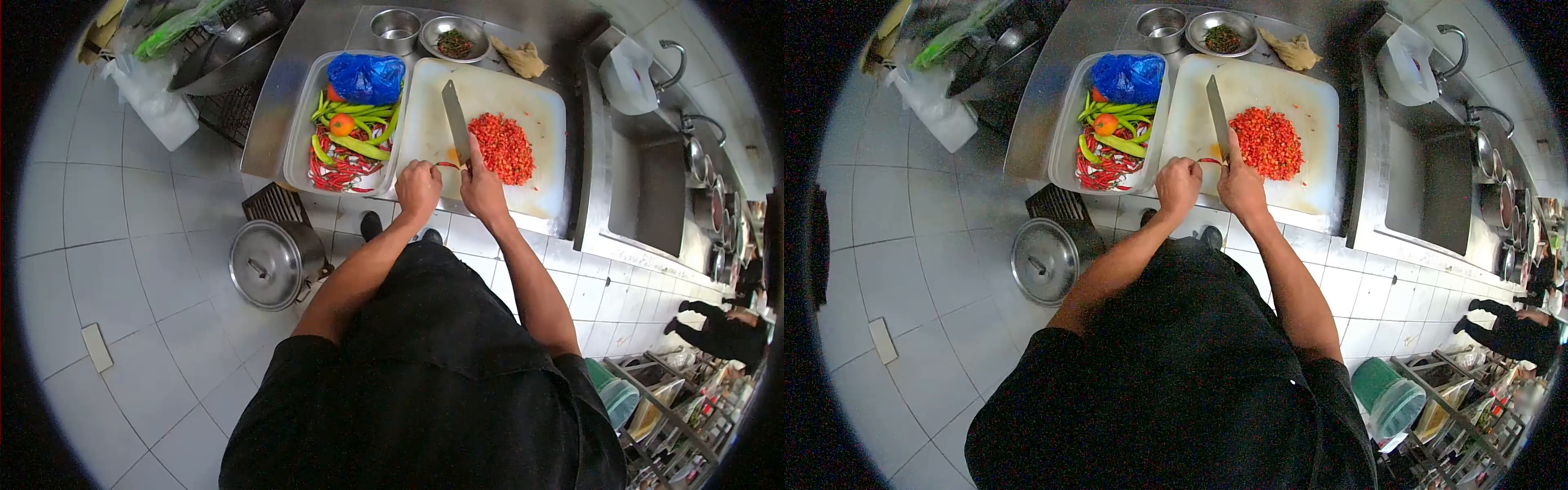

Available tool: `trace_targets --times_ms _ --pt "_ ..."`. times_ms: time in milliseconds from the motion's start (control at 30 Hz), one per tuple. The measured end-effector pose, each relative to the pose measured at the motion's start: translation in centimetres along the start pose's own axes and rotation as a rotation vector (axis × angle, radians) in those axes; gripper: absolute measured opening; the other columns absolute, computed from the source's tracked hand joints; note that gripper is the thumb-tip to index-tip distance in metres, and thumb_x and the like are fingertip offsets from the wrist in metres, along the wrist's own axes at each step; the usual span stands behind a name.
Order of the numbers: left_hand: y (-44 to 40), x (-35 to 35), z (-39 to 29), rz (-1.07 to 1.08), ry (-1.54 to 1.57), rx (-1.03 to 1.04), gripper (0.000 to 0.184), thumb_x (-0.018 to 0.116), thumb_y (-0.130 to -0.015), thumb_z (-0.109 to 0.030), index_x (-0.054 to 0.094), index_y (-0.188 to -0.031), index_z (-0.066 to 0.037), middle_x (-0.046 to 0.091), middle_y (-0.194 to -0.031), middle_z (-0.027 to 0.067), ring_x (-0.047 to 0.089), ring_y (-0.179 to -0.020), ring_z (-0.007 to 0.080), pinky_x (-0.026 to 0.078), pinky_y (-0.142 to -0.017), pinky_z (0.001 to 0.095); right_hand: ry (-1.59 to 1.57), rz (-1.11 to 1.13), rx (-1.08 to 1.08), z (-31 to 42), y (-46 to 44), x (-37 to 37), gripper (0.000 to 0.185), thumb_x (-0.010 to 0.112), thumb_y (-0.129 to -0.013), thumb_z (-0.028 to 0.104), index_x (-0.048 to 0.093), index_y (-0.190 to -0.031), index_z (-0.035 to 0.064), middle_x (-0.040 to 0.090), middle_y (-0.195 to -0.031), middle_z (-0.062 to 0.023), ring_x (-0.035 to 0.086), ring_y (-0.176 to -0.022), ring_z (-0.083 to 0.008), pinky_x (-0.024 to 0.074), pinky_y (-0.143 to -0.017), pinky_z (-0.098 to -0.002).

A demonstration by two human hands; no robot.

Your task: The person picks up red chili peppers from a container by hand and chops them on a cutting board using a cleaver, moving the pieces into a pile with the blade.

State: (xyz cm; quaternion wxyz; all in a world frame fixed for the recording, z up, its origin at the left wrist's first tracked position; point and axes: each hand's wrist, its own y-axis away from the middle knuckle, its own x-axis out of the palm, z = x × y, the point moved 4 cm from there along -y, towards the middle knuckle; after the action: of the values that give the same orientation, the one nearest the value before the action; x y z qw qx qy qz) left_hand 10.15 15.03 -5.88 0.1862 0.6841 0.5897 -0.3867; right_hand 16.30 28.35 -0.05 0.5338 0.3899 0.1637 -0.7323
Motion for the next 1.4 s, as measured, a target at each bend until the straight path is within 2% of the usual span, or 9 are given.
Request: trace_targets --times_ms 167,267,367,667,700,833,1033,1333,1400 --pt "0.3 -0.7 -0.5 0.009 0.021 0.021 0.015 0.064 -0.085 -0.013 0.069 -0.075 -0.001 0.066 -0.08 0.0171 0.065 -0.076 0.0383 0.053 -0.072 0.0489 0.043 0.038 0.009 0.7 0.9 -0.5 0.079 0.05 -0.09 0.005 0.013 -0.159 0.0162 0.067 -0.103 -0.0331 0.066 -0.086 -0.0495 0.0514 -0.081 -0.0544" --pt "0.2 -0.6 -0.5 0.031 0.015 0.025 0.015 0.065 -0.085 -0.013 0.069 -0.077 -0.001 0.066 -0.081 0.0174 0.066 -0.077 0.0384 0.053 -0.072 0.0486 0.056 0.011 -0.056 1.0 1.7 -0.3 0.081 0.052 -0.09 0.005 0.01 -0.159 0.0115 0.068 -0.086 -0.0318 0.067 -0.075 -0.0474 0.0531 -0.073 -0.054" --pt "0.4 -0.5 -0.4 0.027 0.034 0.014 0.012 0.065 -0.084 -0.012 0.071 -0.081 -0.002 0.068 -0.082 0.0177 0.066 -0.077 0.0386 0.053 -0.07 0.0486 0.046 0.059 0.026 2.0 2.1 -0.8 0.077 0.049 -0.09 0.006 0.014 -0.159 0.0132 0.066 -0.104 -0.0335 0.067 -0.086 -0.0485 0.0519 -0.081 -0.0529" --pt "-1.0 -0.2 -0.4 -0.113 0.072 -0.005 0.011 0.065 -0.086 -0.013 0.068 -0.085 -0.002 0.067 -0.084 0.0166 0.065 -0.078 0.0384 0.052 -0.072 0.0491 0.131 0.124 0.039 3.3 1.4 -2.1 0.077 0.048 -0.089 0.006 0.014 -0.158 0.0104 0.067 -0.104 -0.0328 0.068 -0.088 -0.0473 0.0525 -0.082 -0.0518" --pt "-1.1 0.0 -0.4 -0.118 0.08 -0.001 0.011 0.065 -0.086 -0.013 0.068 -0.085 -0.002 0.067 -0.084 0.0165 0.065 -0.078 0.0383 0.052 -0.072 0.0491 0.074 0.038 -0.033 2.7 1.3 -1.1 0.079 0.051 -0.088 0.003 0.014 -0.158 0.0102 0.066 -0.083 -0.0339 0.067 -0.076 -0.0493 0.0523 -0.074 -0.0559" --pt "-0.7 0.5 -0.6 -0.135 0.056 0.042 0.009 0.065 -0.084 -0.011 0.064 -0.078 -0.004 0.063 -0.08 0.0147 0.065 -0.077 0.0352 0.052 -0.07 0.0479 0.072 -0.052 -0.093 1.4 1.1 1.1 0.085 0.052 -0.087 0.002 0.009 -0.159 0.0148 0.067 -0.08 -0.0318 0.067 -0.072 -0.048 0.053 -0.068 -0.0561" --pt "-0.4 0.3 -0.4 -0.032 0.022 0.024 0.01 0.066 -0.083 -0.011 0.068 -0.077 -0.004 0.063 -0.08 0.0163 0.065 -0.079 0.0359 0.052 -0.072 0.049 0.109 -0.035 -0.051 0.6 1.1 1.7 0.086 0.054 -0.087 0.002 0.009 -0.159 0.0151 0.067 -0.078 -0.0309 0.067 -0.07 -0.0472 0.0533 -0.066 -0.0551" --pt "0.0 -0.3 -0.6 0.074 0.046 0.012 0.016 0.065 -0.084 -0.015 0.068 -0.075 -0.002 0.064 -0.079 0.0183 0.066 -0.078 0.0376 0.052 -0.072 0.0496 0.103 -0.033 -0.1 0.2 0.8 1.3 0.084 0.053 -0.088 0.003 0.01 -0.159 0.0135 0.067 -0.085 -0.0335 0.068 -0.074 -0.0474 0.0533 -0.069 -0.0554" --pt "0.1 -0.4 -0.3 0.016 0.06 0.018 0.016 0.066 -0.084 -0.015 0.068 -0.075 -0.002 0.064 -0.079 0.0179 0.066 -0.076 0.0379 0.053 -0.07 0.0498 0.083 0.016 -0.069 0.5 0.7 0.5 0.081 0.051 -0.089 0.003 0.012 -0.159 0.0139 0.066 -0.1 -0.0335 0.067 -0.082 -0.0489 0.0528 -0.076 -0.0546"
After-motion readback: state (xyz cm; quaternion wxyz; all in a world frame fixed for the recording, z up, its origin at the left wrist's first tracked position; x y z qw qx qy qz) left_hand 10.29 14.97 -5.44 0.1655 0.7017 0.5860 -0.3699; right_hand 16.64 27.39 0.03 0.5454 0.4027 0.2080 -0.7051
